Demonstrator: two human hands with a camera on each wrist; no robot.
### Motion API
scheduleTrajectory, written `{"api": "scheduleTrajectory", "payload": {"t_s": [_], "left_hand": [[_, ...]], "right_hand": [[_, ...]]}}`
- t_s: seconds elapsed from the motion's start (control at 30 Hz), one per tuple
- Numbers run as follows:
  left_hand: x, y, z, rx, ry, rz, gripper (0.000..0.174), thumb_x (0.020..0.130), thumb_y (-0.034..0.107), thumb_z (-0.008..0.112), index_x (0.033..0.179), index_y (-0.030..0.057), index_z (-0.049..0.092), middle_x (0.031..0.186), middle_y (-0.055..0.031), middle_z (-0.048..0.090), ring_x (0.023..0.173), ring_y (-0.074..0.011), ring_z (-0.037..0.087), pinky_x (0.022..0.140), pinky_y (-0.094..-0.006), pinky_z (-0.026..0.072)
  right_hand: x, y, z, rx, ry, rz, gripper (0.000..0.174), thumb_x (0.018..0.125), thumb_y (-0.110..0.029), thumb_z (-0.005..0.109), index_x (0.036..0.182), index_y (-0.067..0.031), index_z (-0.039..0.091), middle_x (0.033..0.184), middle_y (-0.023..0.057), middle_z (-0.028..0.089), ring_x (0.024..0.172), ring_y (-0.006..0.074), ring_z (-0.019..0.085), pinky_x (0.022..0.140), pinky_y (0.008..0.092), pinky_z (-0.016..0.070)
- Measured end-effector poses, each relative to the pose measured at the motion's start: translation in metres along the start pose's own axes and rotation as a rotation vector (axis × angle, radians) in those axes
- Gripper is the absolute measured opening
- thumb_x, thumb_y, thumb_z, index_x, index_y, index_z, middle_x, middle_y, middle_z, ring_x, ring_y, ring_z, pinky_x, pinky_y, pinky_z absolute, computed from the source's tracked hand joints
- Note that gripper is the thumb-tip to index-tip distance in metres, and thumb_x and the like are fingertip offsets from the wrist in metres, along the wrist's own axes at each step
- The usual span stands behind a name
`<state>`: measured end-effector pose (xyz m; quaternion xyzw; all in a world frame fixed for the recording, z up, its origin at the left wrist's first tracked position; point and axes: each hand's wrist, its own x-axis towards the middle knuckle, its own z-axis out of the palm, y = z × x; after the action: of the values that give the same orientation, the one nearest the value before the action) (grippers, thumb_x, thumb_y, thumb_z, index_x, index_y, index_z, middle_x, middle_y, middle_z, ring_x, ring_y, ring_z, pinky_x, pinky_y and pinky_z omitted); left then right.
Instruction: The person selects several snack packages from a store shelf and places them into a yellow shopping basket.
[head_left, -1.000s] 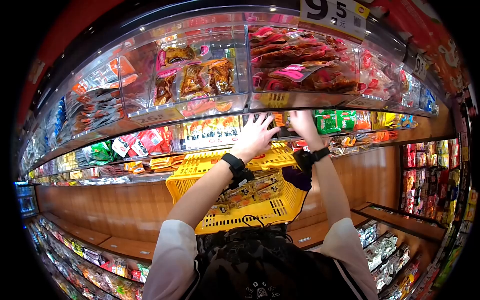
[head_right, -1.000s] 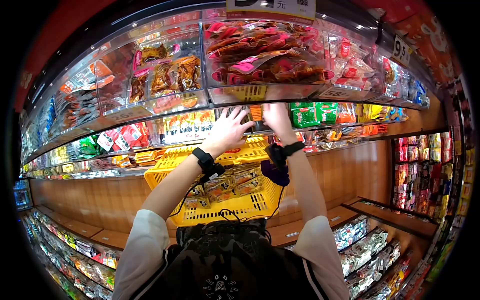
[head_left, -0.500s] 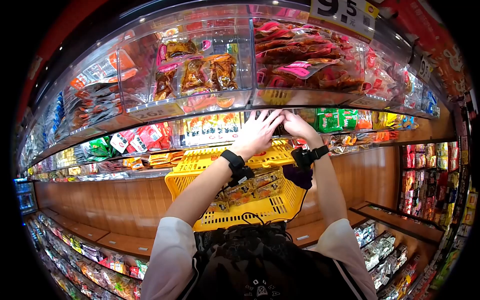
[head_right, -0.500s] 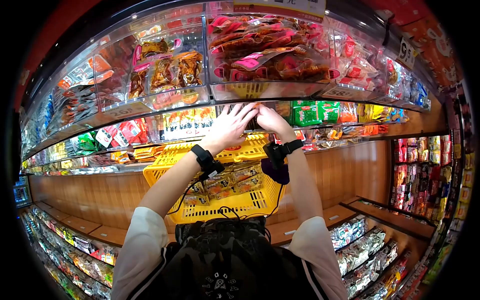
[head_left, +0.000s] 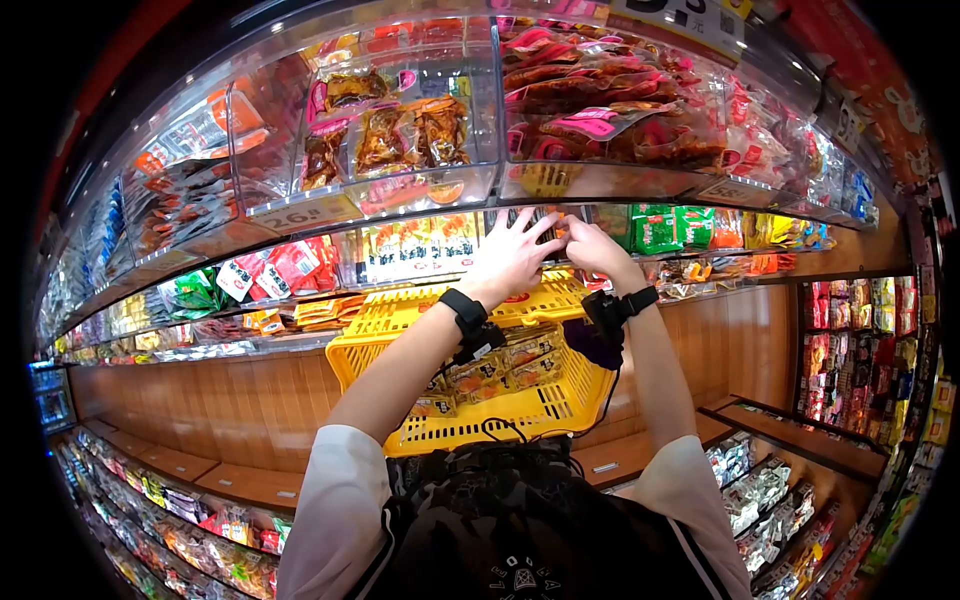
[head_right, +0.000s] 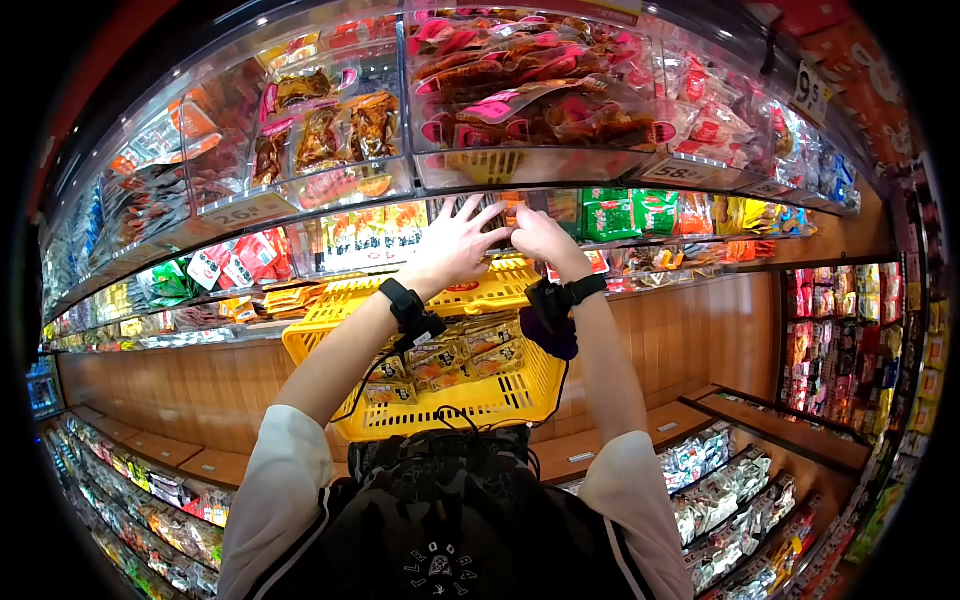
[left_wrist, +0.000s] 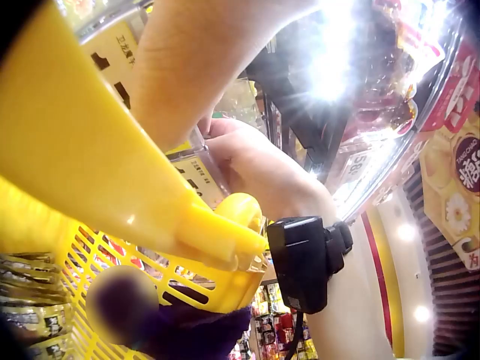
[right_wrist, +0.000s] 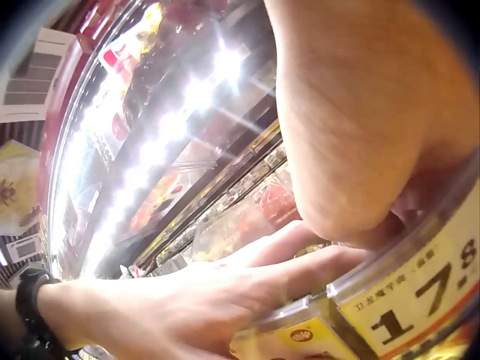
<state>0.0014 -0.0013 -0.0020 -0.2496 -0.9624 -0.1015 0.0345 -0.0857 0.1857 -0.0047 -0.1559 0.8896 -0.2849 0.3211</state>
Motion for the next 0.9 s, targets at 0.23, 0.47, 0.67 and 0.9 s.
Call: {"api": "scheduleTrajectory", "payload": {"t_s": [0.23,0.47,0.67,0.9], "left_hand": [[0.003,-0.001,-0.008,-0.036,-0.058,0.059,0.053,0.083,0.021,0.066,0.136,0.0194,0.057,0.152,-0.0101,0.040,0.141,-0.0369,0.037,0.106,-0.0676,0.0377],[0.002,0.000,-0.003,-0.019,-0.030,0.043,0.051,0.084,0.023,0.065,0.134,0.0199,0.058,0.144,-0.0126,0.046,0.139,-0.0383,0.039,0.106,-0.0662,0.0379],[0.002,-0.001,-0.002,-0.030,-0.048,0.042,0.053,0.083,0.023,0.066,0.135,0.0226,0.058,0.144,-0.0123,0.046,0.138,-0.0378,0.040,0.107,-0.0643,0.0377],[0.001,-0.003,0.003,-0.045,-0.017,0.026,0.053,0.082,0.022,0.067,0.134,0.0232,0.060,0.144,-0.0124,0.047,0.138,-0.0364,0.040,0.108,-0.0629,0.0376]], "right_hand": [[0.004,0.008,0.000,-0.072,0.042,-0.080,0.048,0.085,-0.008,0.051,0.132,0.0025,0.052,0.113,0.0253,0.069,0.105,0.0394,0.067,0.088,0.0447,0.0519],[-0.001,0.009,0.002,-0.073,0.229,-0.066,0.040,0.083,-0.010,0.053,0.121,-0.0038,0.062,0.113,0.0266,0.067,0.110,0.0446,0.062,0.094,0.0511,0.0491],[-0.049,-0.032,-0.010,-0.039,0.663,-0.347,0.015,0.083,-0.002,0.051,0.080,-0.0040,0.065,0.075,0.0145,0.067,0.071,0.0344,0.067,0.063,0.0421,0.0513],[-0.133,-0.022,0.079,0.045,-0.463,-0.239,0.023,0.082,-0.006,0.051,0.085,0.0006,0.073,0.078,0.0134,0.073,0.073,0.0254,0.072,0.071,0.0354,0.0576]]}}
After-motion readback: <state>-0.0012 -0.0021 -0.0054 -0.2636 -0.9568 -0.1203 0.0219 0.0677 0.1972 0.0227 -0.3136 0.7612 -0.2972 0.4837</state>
